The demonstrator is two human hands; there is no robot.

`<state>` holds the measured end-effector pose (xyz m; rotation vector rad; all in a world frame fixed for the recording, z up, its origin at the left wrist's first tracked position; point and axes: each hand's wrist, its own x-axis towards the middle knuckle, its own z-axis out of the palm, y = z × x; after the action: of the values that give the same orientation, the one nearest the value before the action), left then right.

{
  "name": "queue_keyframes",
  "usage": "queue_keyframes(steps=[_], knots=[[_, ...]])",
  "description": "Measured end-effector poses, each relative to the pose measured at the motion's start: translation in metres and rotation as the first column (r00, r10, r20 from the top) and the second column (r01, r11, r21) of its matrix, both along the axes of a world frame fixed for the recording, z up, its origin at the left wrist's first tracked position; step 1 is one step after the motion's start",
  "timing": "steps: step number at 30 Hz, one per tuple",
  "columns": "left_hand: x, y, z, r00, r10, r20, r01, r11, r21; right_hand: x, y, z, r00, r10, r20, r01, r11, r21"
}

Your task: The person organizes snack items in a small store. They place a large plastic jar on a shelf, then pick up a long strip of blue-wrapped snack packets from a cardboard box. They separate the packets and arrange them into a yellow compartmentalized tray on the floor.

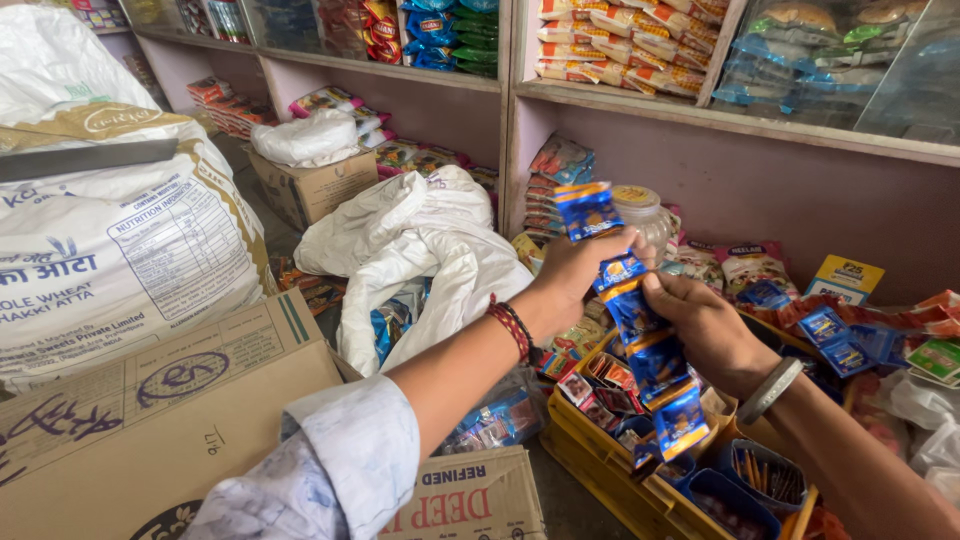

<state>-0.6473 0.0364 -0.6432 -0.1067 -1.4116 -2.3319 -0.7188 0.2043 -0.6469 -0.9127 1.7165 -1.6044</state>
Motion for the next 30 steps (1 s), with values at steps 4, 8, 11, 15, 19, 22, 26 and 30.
queue_keyframes(steps=[4, 8, 11, 15, 19, 22, 26, 30], knots=[[-0.013, 0.002, -0.003, 0.996, -0.072, 0.055, 0.055, 0.961, 0.270, -0.002, -0.005, -0.002, 0.999, 0.018, -0.027, -0.020, 0.998, -0.059], [-0.027, 0.005, -0.004, 0.999, 0.031, -0.019, -0.021, 0.918, 0.395, 0.005, -0.015, -0.002, 0.999, -0.016, -0.035, 0.011, 0.988, -0.154], [-0.032, 0.010, -0.005, 0.992, 0.102, -0.068, -0.068, 0.919, 0.388, 0.011, -0.020, 0.000, 0.996, -0.048, -0.081, 0.025, 0.964, -0.266], [-0.033, 0.015, -0.004, 0.982, 0.185, -0.025, -0.160, 0.903, 0.400, 0.018, -0.019, 0.000, 0.996, -0.092, 0.017, 0.093, 0.957, -0.274], [-0.034, 0.017, -0.005, 0.985, 0.170, -0.022, -0.146, 0.899, 0.412, 0.022, -0.020, -0.002, 0.990, -0.137, -0.035, 0.117, 0.936, -0.332], [-0.038, 0.019, -0.007, 0.987, 0.160, -0.029, -0.133, 0.898, 0.420, 0.025, -0.020, -0.006, 0.983, -0.166, -0.075, 0.129, 0.924, -0.361], [-0.043, 0.013, -0.004, 0.944, 0.329, 0.012, -0.296, 0.832, 0.470, 0.031, -0.019, -0.007, 0.973, -0.206, -0.106, 0.160, 0.927, -0.338], [-0.037, -0.020, 0.010, 0.942, 0.336, 0.029, -0.286, 0.751, 0.595, 0.037, -0.018, -0.001, 0.968, -0.235, -0.087, 0.179, 0.891, -0.416]])
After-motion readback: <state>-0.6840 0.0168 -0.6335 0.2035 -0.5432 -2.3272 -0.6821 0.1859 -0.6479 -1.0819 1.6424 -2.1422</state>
